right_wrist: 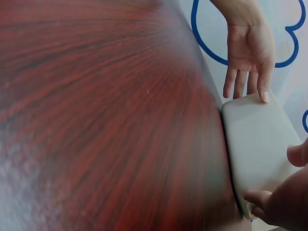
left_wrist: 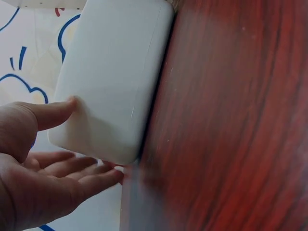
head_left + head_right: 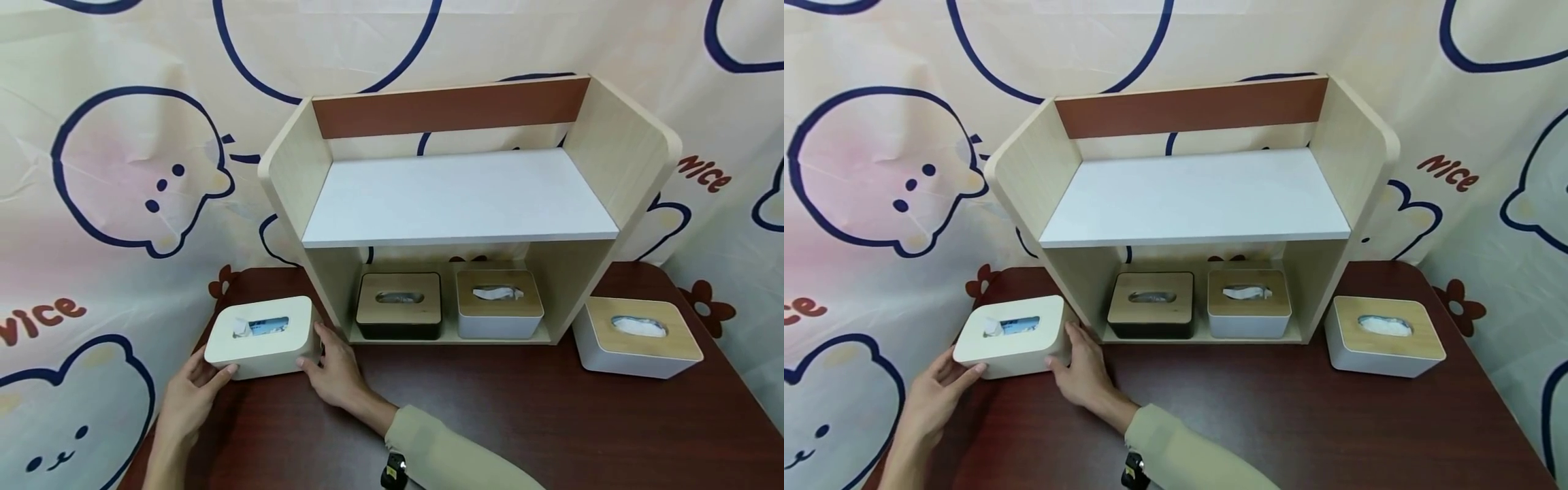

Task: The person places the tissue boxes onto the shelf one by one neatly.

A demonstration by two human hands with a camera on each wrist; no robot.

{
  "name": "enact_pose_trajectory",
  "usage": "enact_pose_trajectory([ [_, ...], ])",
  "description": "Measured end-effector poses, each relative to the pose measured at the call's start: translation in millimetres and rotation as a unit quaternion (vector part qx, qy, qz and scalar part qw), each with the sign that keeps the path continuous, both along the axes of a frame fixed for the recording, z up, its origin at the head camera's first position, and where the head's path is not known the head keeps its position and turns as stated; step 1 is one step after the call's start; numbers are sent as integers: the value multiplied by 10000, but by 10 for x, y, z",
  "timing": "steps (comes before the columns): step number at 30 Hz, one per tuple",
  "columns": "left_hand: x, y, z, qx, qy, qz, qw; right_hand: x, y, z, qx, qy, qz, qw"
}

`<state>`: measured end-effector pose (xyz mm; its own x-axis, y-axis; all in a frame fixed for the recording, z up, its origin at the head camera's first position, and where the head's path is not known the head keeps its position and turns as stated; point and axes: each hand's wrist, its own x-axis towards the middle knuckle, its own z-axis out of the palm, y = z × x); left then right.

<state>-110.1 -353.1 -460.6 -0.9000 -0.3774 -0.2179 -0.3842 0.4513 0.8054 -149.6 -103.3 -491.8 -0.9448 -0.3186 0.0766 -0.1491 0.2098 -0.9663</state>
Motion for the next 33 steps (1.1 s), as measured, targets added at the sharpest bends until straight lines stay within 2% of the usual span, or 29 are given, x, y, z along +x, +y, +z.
enact_pose_trajectory([
  [5, 44, 59, -21, -92, 193, 162, 9996, 4, -22, 8, -167, -79, -84, 9998],
  [9, 97, 106, -21, -5, 318, 298, 9991, 7, -18, 18, -115, 22, -136, 9998],
  [14, 197, 173, -2, -21, 454, 644, 9969, 36, 12, 48, -76, 134, -217, 9996],
  [23, 395, 313, 87, -502, 590, 1156, 9903, 132, 155, 145, -150, 68, -3, 9999],
  [27, 480, 373, 133, -489, 660, 1364, 9872, 186, 215, 196, -153, 107, 140, 9997],
  [33, 608, 465, 194, -461, 800, 1446, 9852, 272, 322, 264, -156, 332, 237, 9990],
])
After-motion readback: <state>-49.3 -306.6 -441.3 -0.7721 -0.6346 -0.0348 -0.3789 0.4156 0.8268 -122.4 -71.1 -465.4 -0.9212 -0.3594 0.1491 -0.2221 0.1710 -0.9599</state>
